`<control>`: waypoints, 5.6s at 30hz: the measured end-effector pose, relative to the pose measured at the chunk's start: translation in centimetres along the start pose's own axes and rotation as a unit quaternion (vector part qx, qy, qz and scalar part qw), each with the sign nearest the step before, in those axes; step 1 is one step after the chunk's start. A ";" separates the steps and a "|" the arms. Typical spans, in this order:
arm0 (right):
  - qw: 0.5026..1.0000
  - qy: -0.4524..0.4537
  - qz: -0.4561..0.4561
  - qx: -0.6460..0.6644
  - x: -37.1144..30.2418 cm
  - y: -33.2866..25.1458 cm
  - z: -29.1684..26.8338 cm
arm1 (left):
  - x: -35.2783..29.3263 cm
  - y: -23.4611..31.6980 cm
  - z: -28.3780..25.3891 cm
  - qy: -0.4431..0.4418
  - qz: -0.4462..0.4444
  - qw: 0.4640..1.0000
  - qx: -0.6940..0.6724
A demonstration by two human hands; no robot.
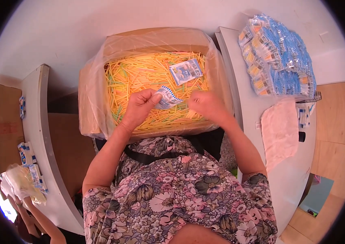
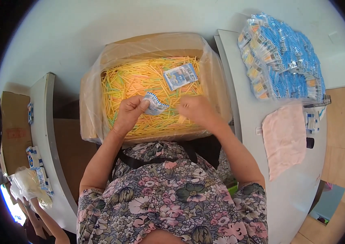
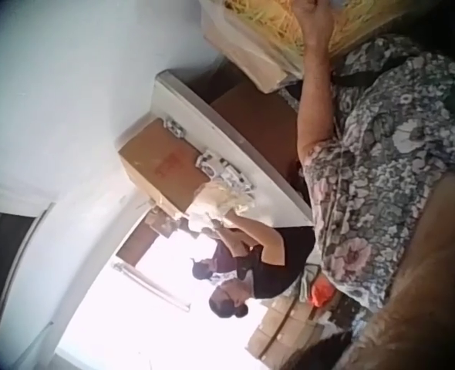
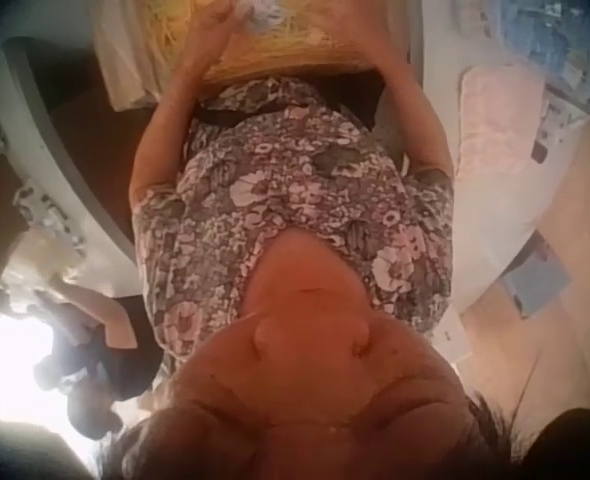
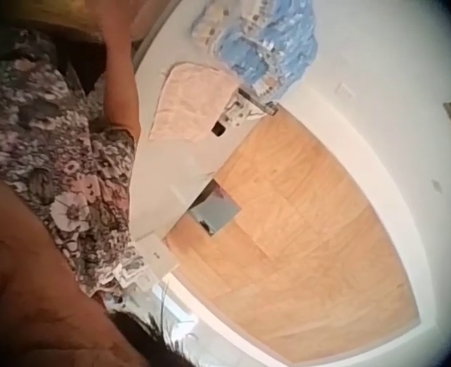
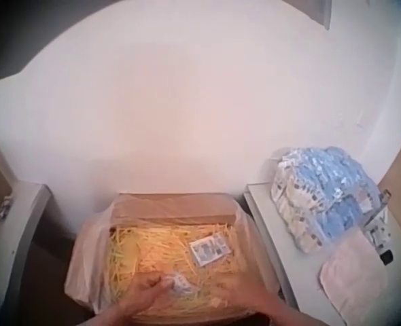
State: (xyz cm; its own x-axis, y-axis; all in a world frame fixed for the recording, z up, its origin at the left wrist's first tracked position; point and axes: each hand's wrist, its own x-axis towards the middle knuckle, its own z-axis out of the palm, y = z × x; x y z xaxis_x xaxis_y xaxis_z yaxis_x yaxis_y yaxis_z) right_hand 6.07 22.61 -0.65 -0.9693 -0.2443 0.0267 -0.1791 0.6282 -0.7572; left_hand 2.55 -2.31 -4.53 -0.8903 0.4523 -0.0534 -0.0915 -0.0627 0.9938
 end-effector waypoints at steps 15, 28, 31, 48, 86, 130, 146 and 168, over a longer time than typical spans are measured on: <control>0.916 -0.062 0.160 0.363 5.2 -3.5 -1.8 | 0.1 0.5 -0.6 -0.073 -0.017 0.983 -0.168; 0.996 0.050 -0.052 0.059 4.7 -4.7 3.1 | 0.0 0.5 -0.2 -0.165 -0.076 0.977 -0.115; 0.996 0.089 -0.019 0.020 4.4 -4.5 3.8 | 0.1 0.3 0.0 -0.145 -0.041 0.987 -0.048; 0.982 0.039 0.033 0.182 4.4 -5.3 -1.6 | 0.7 1.2 0.6 -0.052 -0.024 0.993 -0.101; 0.670 0.351 0.354 -0.550 -24.0 21.9 -28.6 | 9.9 1.5 3.7 0.046 0.234 0.831 0.502; 0.920 -0.151 -0.154 -0.327 9.8 -3.0 7.2 | -1.0 5.6 -10.6 0.113 0.051 0.986 0.111; 0.823 -0.244 -0.222 -0.463 11.2 -4.1 8.4 | -5.1 5.0 -9.9 -0.025 0.142 0.916 0.375; 0.945 -0.303 -0.095 -0.084 10.1 -9.3 -1.0 | -0.8 4.0 -2.9 -0.078 0.159 0.951 0.254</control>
State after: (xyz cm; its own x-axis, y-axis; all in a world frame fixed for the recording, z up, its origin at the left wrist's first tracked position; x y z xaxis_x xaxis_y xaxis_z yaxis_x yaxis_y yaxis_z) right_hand -2.24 15.04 7.36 -0.6518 -0.7107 -0.2647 -0.4145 0.6262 -0.6604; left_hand 1.56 -5.51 -0.84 -0.7557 0.6121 0.2331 0.4342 0.2017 0.8780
